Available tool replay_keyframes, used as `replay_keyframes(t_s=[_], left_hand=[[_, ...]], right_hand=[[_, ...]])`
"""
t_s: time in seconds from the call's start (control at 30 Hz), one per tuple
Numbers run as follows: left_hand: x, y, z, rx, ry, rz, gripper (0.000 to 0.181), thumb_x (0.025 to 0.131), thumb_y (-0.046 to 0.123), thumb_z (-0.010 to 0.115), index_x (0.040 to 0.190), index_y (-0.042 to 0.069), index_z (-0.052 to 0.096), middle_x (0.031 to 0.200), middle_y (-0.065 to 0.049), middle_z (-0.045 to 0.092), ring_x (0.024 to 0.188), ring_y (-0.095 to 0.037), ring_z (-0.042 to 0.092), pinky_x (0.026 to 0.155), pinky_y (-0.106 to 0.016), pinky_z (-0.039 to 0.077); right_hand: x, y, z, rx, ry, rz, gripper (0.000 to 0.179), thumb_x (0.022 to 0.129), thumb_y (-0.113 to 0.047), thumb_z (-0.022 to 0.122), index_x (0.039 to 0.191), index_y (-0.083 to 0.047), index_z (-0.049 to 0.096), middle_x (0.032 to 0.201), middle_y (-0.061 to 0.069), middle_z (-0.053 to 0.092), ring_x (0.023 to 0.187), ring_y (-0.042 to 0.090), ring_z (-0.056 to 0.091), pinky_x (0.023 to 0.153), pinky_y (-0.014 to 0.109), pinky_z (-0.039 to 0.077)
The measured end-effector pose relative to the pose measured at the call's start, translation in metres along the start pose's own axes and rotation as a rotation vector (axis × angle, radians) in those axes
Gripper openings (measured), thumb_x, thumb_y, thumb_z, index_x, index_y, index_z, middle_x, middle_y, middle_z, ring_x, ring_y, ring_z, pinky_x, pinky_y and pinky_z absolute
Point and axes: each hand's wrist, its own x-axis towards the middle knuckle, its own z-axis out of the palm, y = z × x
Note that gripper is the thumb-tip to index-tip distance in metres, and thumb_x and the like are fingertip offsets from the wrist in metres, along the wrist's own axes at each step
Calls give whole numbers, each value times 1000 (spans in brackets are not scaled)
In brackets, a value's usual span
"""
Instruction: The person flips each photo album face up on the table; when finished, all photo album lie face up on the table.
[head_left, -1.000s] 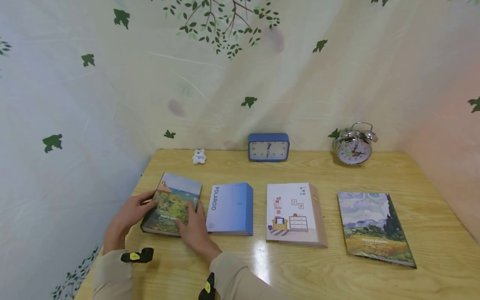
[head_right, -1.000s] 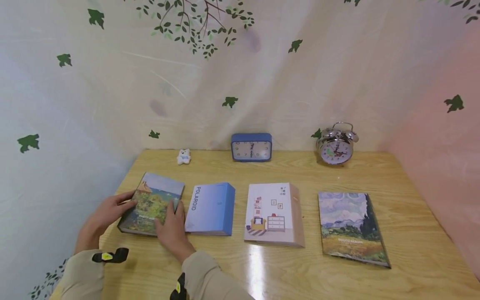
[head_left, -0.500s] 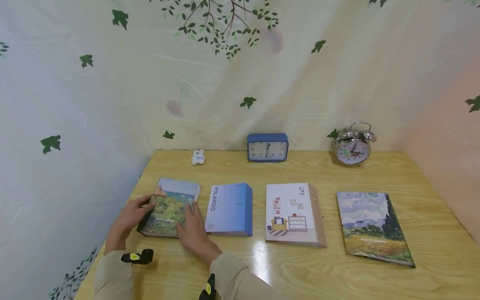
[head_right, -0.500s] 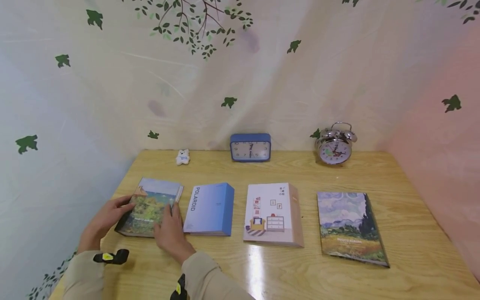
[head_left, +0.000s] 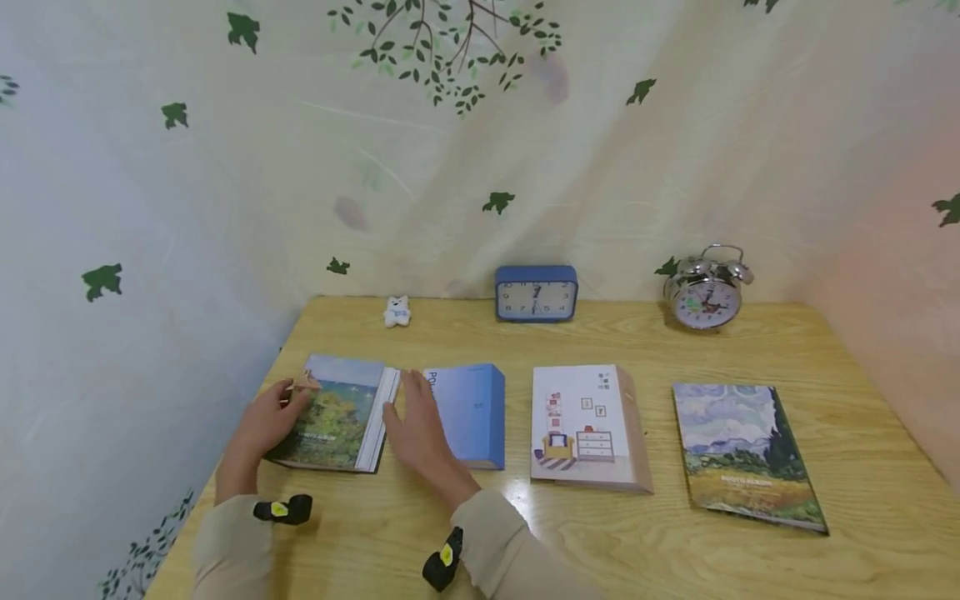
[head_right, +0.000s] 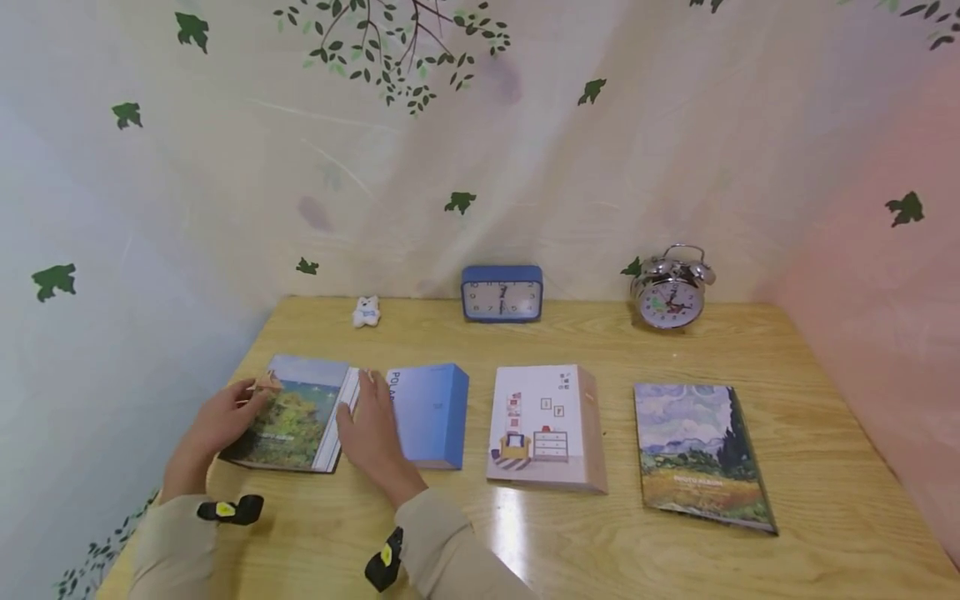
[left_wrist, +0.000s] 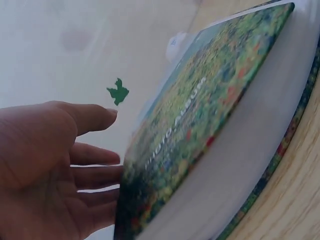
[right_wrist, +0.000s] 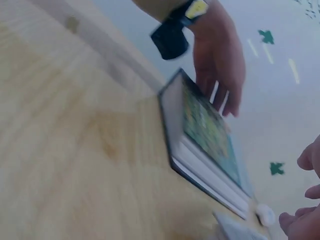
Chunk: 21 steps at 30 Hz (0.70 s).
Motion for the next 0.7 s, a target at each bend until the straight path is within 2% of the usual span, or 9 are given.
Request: replay_keyframes(t_s=[0.13,0.23,0.33,0.4,0.5,0.6,0.7], left_hand=[[0,16,0,51,165,34,65,103,35,37,144,-15,23,142,-41,28,128,-56,30,100,-66,32],[-1,31,4,23,297,77,57,103,28,42,142,-12,33,140,-39,31,124,-54,36,99,-65,34],[-2,46,12,-40,349,124,51,102,25,46,139,-9,39,138,-35,35,115,-50,48,92,-61,42],[-2,56,19,-82,336,152,50,101,24,47,139,-8,41,136,-33,38,110,-48,53,88,-57,47],[-1,71,31,-153,265,192,48,100,22,49,138,-7,43,134,-30,44,114,-44,52,91,-54,48],[-2,85,45,-172,146,215,50,100,23,51,140,-6,41,132,-27,49,118,-41,52,94,-52,47],[-4,98,60,-160,-9,206,57,100,27,51,144,-5,35,134,-25,50,118,-39,53,93,-51,48]], right_hand=[[8,7,-24,-2,123,-13,51,97,-20,49,146,-8,38,153,12,30,141,29,31,112,48,31],[11,14,-41,0,196,-6,51,95,-14,52,144,-6,40,153,14,29,141,32,30,113,48,30],[11,22,-56,-27,231,38,54,93,-11,54,144,-5,38,153,16,26,142,34,27,115,48,27],[8,28,-64,-48,234,79,57,92,-12,55,145,-5,36,154,18,25,142,35,26,115,48,27],[3,36,-72,-100,212,150,63,91,-15,56,148,-5,31,154,19,22,143,36,23,115,49,26],[-2,44,-77,-137,170,184,68,90,-16,56,149,0,26,153,24,22,142,40,24,115,50,25],[-8,50,-81,-161,117,207,71,90,-18,56,150,2,22,152,27,23,140,42,27,114,51,26]])
